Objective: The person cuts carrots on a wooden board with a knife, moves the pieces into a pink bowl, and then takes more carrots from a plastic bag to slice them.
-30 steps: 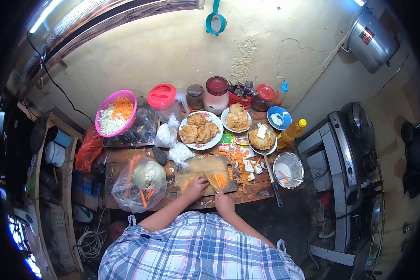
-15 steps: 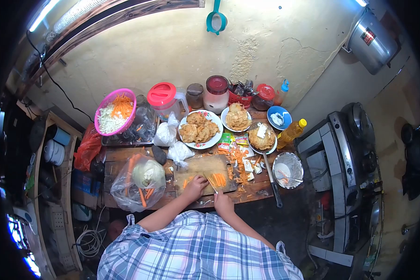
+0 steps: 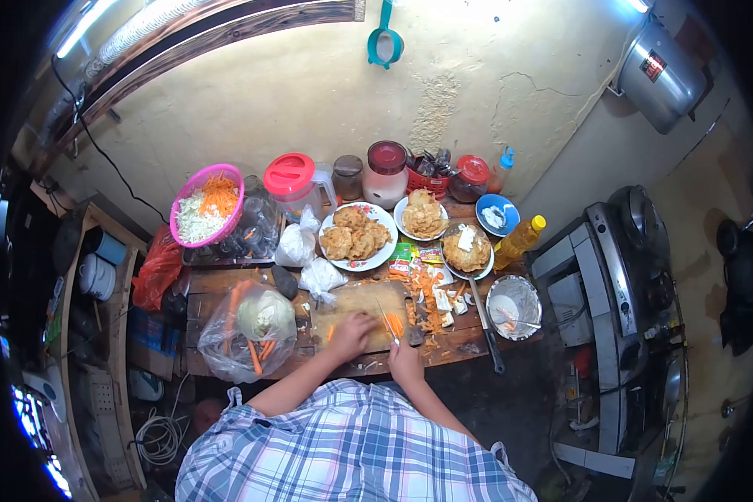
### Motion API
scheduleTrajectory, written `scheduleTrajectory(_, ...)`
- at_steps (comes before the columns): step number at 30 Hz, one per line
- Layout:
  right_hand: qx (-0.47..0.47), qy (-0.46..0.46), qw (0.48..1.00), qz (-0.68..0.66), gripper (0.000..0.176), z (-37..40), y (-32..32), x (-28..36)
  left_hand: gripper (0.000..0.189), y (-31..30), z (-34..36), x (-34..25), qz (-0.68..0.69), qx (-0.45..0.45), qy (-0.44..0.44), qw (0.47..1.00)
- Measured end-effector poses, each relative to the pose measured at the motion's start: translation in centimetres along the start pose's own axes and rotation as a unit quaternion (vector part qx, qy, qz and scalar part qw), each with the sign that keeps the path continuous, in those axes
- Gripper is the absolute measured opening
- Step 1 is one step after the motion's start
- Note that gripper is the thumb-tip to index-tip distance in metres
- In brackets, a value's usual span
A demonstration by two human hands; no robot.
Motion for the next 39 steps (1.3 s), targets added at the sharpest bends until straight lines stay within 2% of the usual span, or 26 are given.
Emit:
scheduleTrajectory(1,0.013,0.003,1.000,-0.027,0.029,0.0,0.1,-0.1,0.032,-1.1,0.4,1.7,0.030,-0.037,-0.049,0.998)
scheduleTrajectory(2,0.012,0.006,0.999,-0.029,0.029,-0.1,0.2,-0.5,0.032,-1.9,0.7,2.5,0.031,-0.035,-0.047,0.998)
scheduleTrajectory(4,0.091,-0.062,0.994,-0.015,0.031,0.1,2.0,0.1,0.032,-2.4,2.8,7.0,0.059,0.011,-0.199,0.978)
scheduleTrajectory(5,0.090,-0.061,0.994,-0.016,0.031,0.2,2.2,-0.2,0.032,-3.1,3.3,7.4,0.059,0.012,-0.198,0.978)
scheduleTrajectory(7,0.110,-0.049,0.993,-0.013,0.033,0.6,2.7,-0.7,0.030,-2.7,4.7,7.4,0.109,0.136,-0.261,0.949)
scheduleTrajectory(8,0.110,-0.051,0.992,-0.013,0.033,0.6,2.7,-0.6,0.030,-3.3,4.6,6.7,0.108,0.135,-0.262,0.949)
scheduleTrajectory(10,0.072,0.043,0.996,-0.024,0.035,0.3,1.5,-2.0,0.030,-3.4,4.6,4.9,0.044,0.178,-0.235,0.954)
scheduleTrajectory(14,0.069,0.037,0.997,-0.026,0.035,0.1,0.9,-1.8,0.028,-2.4,4.7,4.2,0.010,0.146,-0.204,0.968)
scheduleTrajectory(16,0.089,0.021,0.996,-0.018,0.034,0.2,1.4,-1.6,0.022,-2.3,4.3,3.8,-0.022,0.122,-0.167,0.978)
scheduleTrajectory(22,0.092,0.024,0.995,0.009,0.034,1.2,1.6,-1.4,0.008,-1.9,4.2,4.6,-0.034,0.099,-0.165,0.981)
scheduleTrajectory(26,0.095,0.034,0.995,0.005,0.034,1.5,0.9,-1.7,0.008,-1.1,3.5,4.9,0.035,0.092,-0.172,0.980)
scheduleTrajectory(29,0.102,0.048,0.994,-0.013,0.033,1.6,0.7,-2.3,0.009,0.0,2.7,5.7,-0.018,0.144,-0.186,0.972)
scheduleTrajectory(31,0.094,0.032,0.995,-0.028,0.032,1.9,0.4,-2.2,0.012,-1.1,0.9,5.4,-0.086,0.080,-0.165,0.979)
scheduleTrajectory(34,0.092,0.035,0.994,-0.047,0.032,2.2,0.2,-2.4,0.013,0.5,-0.9,5.3,-0.053,0.082,-0.116,0.989)
scheduleTrajectory(39,0.085,0.029,0.995,-0.051,0.032,1.7,0.1,-2.3,0.008,3.1,-1.0,6.2,-0.044,0.106,-0.105,0.988)
Point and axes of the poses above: each hand's wrist, its own z-axis away from the middle knuckle, its own y-axis out of the palm, x = y × z, the point moved 10 cm from there along -z, towards the middle knuckle, and after that the axes turned 13 degrees about y, right-handed, at the moved point
